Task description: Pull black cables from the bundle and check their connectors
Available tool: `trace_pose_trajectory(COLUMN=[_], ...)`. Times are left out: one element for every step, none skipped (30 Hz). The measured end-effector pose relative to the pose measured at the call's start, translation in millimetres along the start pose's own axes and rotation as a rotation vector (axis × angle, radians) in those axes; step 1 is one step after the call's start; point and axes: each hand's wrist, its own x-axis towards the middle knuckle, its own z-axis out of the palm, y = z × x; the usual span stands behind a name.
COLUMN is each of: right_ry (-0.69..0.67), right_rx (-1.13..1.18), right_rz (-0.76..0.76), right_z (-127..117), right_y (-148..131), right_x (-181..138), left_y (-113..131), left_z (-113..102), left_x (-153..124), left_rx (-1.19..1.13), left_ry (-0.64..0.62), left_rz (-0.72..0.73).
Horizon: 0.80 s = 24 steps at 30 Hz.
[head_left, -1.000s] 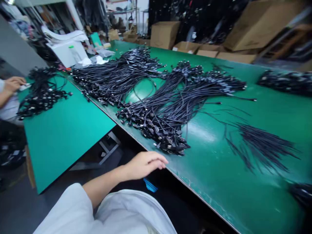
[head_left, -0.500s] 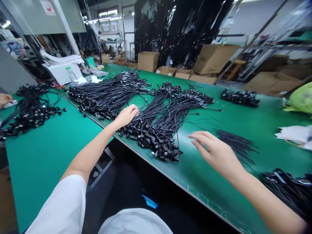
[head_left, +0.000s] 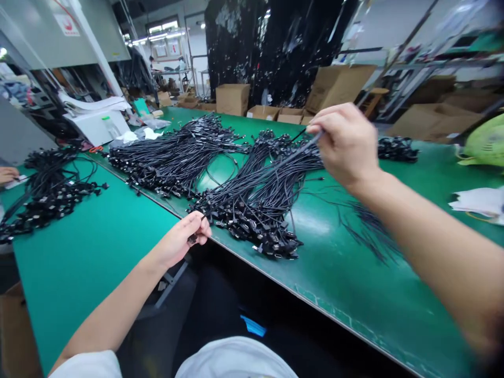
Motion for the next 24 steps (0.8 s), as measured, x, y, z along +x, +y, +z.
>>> trace_pose_trajectory(right_ry=[0.019,0.019,-0.003,-0.044,-0.103,-0.186,-0.283,-0.38,-0.464,-0.497,-0.467,-0.372,-0.23,-0.081,0.059,0.154,0.163,0.104,-0.005,-0.118,-0.175,-0.153,-0.059,0.048], right_rx=[-0.04,-0.094,-0.16,-0.228,-0.287,-0.32,-0.323,-0.302,-0.27,-0.228,-0.174,-0.114,-0.049,0.018,0.067,0.083,0.058,0.014,-0.032,-0.067,-0.083,-0.082,-0.074,-0.065], right_rz=[-0.029,-0.045,-0.038,-0.005,0.05,0.113,0.167,0.205,0.221,0.218,0.194,0.155,0.114,0.081,0.062,0.061,0.078,0.105,0.131,0.149,0.167,0.189,0.205,0.2], right_z=[-11.9,-20.6,-25.4,-26.3,-23.9,-19.3,-13.8,-8.6,-4.8,-3.2,-3.9,-7.0,-12.1,-18.7,-25.7,-32.4,-37.6,-40.9,-41.9,-41.0,-38.4,-34.9,-31.0,-27.3], right_y=[1.6,4.7,10.0,17.4,26.3,35.8,44.3,50.3,52.5,50.4,43.9,34.2,22.9,11.9,3.2,-2.1,-3.3,-0.9,4.2,10.5,16.7,21.8,25.4,27.8], right_x=[2.8,5.1,6.5,6.9,5.8,3.0,-1.6,-7.5,-14.3,-21.1,-27.1,-31.5,-33.8,-33.8,-31.6,-27.6,-22.6,-17.5,-13.5,-11.1,-10.6,-12.1,-15.0,-18.9], left_y=[-2.8,-4.4,-4.8,-3.9,-2.0,0.5,3.0,4.9,5.8,5.4,3.4,0.2,-4.1,-8.7,-13.4,-17.4,-20.6,-22.8,-23.8,-23.9,-23.3,-22.3,-21.0,-19.7], left_z=[-5.3,-8.0,-8.6,-7.9,-7.0,-6.3,-6.5,-7.7,-9.7,-12.0,-14.4,-16.2,-17.3,-17.2,-15.8,-13.3,-9.7,-5.3,-0.3,4.6,9.2,13.0,15.8,17.4], left_x=[-1.6,-3.8,-6.4,-9.2,-12.0,-14.5,-16.4,-17.5,-17.4,-16.1,-13.5,-9.9,-5.8,-1.6,2.1,4.9,6.6,7.1,6.5,5.1,3.1,0.9,-1.3,-3.3], left_rx=[0.033,0.056,0.058,0.035,-0.01,-0.063,-0.108,-0.135,-0.139,-0.119,-0.078,-0.019,0.051,0.119,0.169,0.194,0.194,0.176,0.148,0.12,0.096,0.075,0.051,0.022], left_ry=[0.002,-0.007,-0.024,-0.047,-0.07,-0.086,-0.088,-0.076,-0.051,-0.016,0.027,0.082,0.144,0.203,0.249,0.272,0.268,0.239,0.198,0.156,0.117,0.083,0.058,0.04], left_rz=[0.036,0.067,0.089,0.102,0.108,0.11,0.117,0.128,0.137,0.14,0.141,0.151,0.17,0.191,0.208,0.216,0.21,0.19,0.166,0.148,0.137,0.128,0.121,0.112])
